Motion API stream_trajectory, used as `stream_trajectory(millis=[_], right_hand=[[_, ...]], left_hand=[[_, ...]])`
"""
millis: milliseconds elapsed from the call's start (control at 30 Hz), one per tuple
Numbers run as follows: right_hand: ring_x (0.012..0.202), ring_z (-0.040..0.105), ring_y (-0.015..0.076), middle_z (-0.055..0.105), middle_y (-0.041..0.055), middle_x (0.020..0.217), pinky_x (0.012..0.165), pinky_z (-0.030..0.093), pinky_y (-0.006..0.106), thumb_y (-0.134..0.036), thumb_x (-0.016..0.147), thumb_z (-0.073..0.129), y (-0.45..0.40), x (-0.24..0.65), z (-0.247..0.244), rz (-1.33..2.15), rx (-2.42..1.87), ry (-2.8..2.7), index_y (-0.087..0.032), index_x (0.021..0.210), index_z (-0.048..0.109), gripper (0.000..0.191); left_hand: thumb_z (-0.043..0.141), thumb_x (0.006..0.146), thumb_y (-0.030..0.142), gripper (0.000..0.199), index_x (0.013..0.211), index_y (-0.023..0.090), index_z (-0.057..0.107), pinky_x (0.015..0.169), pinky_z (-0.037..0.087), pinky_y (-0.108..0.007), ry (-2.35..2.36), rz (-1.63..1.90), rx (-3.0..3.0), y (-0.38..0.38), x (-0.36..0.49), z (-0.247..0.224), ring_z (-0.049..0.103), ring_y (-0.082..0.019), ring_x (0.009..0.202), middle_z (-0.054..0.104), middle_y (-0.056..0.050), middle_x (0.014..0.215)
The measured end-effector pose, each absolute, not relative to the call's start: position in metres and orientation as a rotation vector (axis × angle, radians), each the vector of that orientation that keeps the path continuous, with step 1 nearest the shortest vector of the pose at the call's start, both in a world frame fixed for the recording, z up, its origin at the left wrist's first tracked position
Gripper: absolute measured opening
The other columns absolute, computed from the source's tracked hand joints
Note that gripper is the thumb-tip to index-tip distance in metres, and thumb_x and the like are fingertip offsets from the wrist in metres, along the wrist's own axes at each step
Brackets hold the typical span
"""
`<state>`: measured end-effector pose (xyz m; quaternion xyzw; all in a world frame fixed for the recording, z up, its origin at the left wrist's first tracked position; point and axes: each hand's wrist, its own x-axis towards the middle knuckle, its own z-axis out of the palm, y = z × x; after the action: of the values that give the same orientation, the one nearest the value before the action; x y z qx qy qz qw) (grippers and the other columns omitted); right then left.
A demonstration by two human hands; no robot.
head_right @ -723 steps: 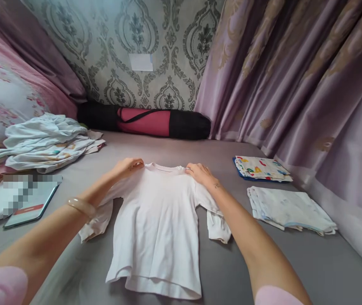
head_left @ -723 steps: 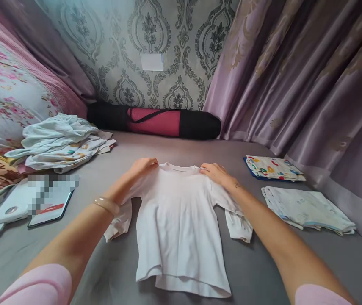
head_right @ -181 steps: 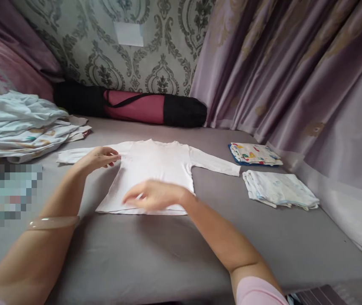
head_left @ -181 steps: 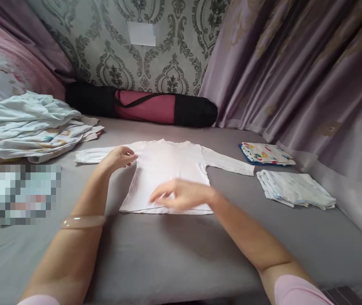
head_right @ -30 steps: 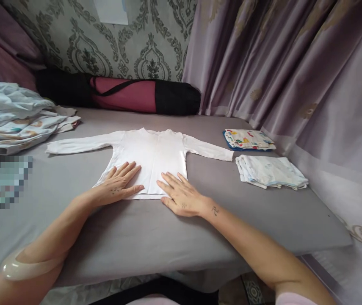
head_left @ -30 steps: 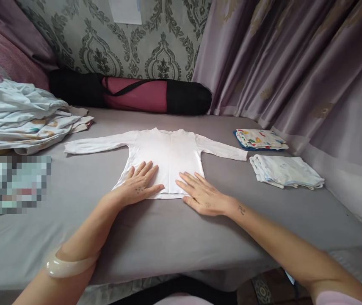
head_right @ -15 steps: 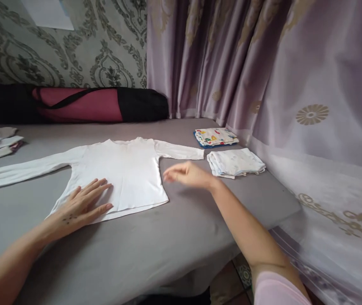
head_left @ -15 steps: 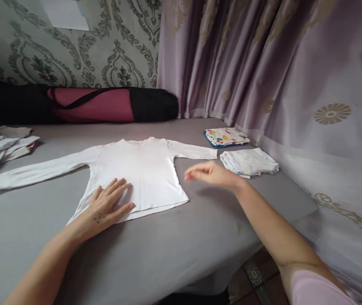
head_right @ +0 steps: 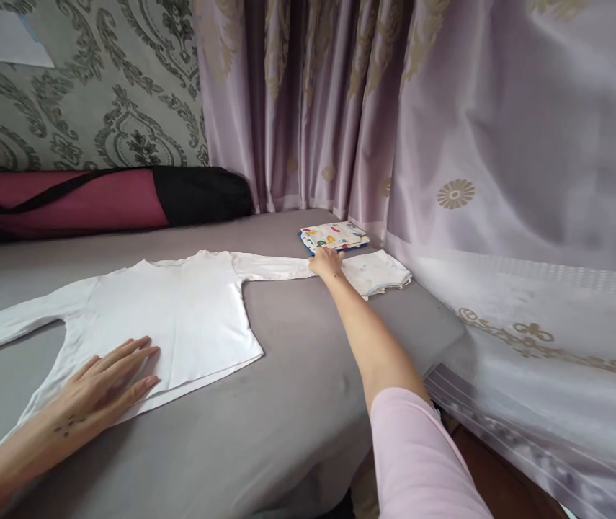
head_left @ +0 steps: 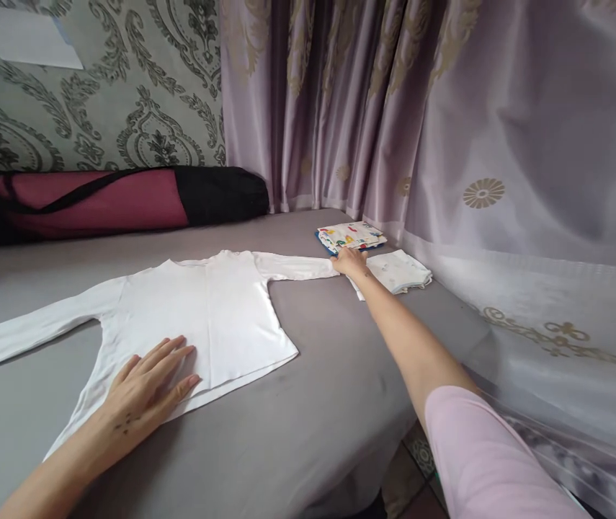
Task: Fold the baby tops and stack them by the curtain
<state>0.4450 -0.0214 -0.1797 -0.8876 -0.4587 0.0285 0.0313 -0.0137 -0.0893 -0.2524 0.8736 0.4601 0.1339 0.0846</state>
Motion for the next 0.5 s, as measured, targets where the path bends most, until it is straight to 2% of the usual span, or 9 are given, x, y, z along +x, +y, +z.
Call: stream_trajectory(millis=[100, 200, 333, 433, 500], right_hand=[[0.129, 0.048, 0.0322, 0.059, 0.0214, 0.133, 0.107, 0.027, 0.047, -0.028, 0.089, 0.054, -0.017, 0.436, -0.185, 0.053, -2.773, -1.395, -0.011, 0.125, 0.064, 0.041], [0.133, 0.045, 0.0317, 0.057, 0.0206, 0.136, 0.110, 0.025, 0.048, -0.018, 0.084, 0.055, -0.012, 0.432, -0.189, 0.082, -2.760, -1.357, -0.012, 0.126, 0.064, 0.043], [0.130, 0.049, 0.0322, 0.062, 0.0210, 0.129, 0.108, 0.031, 0.046, -0.012, 0.078, 0.058, -0.008, 0.432, -0.187, 0.139, -2.668, -1.308, -0.011, 0.121, 0.067, 0.044], [0.113, 0.062, 0.0307, 0.070, 0.0199, 0.113, 0.094, 0.046, 0.037, -0.016, 0.077, 0.059, -0.005, 0.436, -0.181, 0.214, -2.559, -1.258, -0.010, 0.110, 0.072, 0.036], [0.096, 0.068, 0.0270, 0.074, 0.0147, 0.093, 0.079, 0.051, 0.031, -0.020, 0.077, 0.058, -0.001, 0.437, -0.178, 0.329, -2.350, -1.119, -0.012, 0.098, 0.074, 0.028]], left_hand=[[0.033, 0.093, 0.057, 0.053, 0.134, 0.033, 0.055, 0.118, 0.028, -0.048, 1.384, 0.408, 2.587, -0.093, -0.011, -0.250, 0.040, -0.027, 0.141, 0.049, -0.002, 0.150], [0.034, 0.093, 0.057, 0.052, 0.132, 0.033, 0.057, 0.117, 0.030, -0.047, 1.378, 0.400, 2.597, -0.092, -0.010, -0.249, 0.042, -0.027, 0.140, 0.050, -0.002, 0.149], [0.034, 0.093, 0.057, 0.052, 0.132, 0.033, 0.058, 0.116, 0.033, -0.047, 1.386, 0.413, 2.608, -0.091, -0.010, -0.249, 0.043, -0.028, 0.140, 0.051, -0.002, 0.148], [0.034, 0.093, 0.057, 0.053, 0.135, 0.033, 0.056, 0.117, 0.031, -0.046, 1.398, 0.403, 2.595, -0.089, -0.011, -0.252, 0.042, -0.027, 0.140, 0.050, -0.002, 0.149], [0.035, 0.092, 0.058, 0.054, 0.136, 0.033, 0.056, 0.117, 0.031, -0.046, 1.383, 0.380, 2.586, -0.087, -0.012, -0.256, 0.041, -0.027, 0.141, 0.049, -0.001, 0.150]])
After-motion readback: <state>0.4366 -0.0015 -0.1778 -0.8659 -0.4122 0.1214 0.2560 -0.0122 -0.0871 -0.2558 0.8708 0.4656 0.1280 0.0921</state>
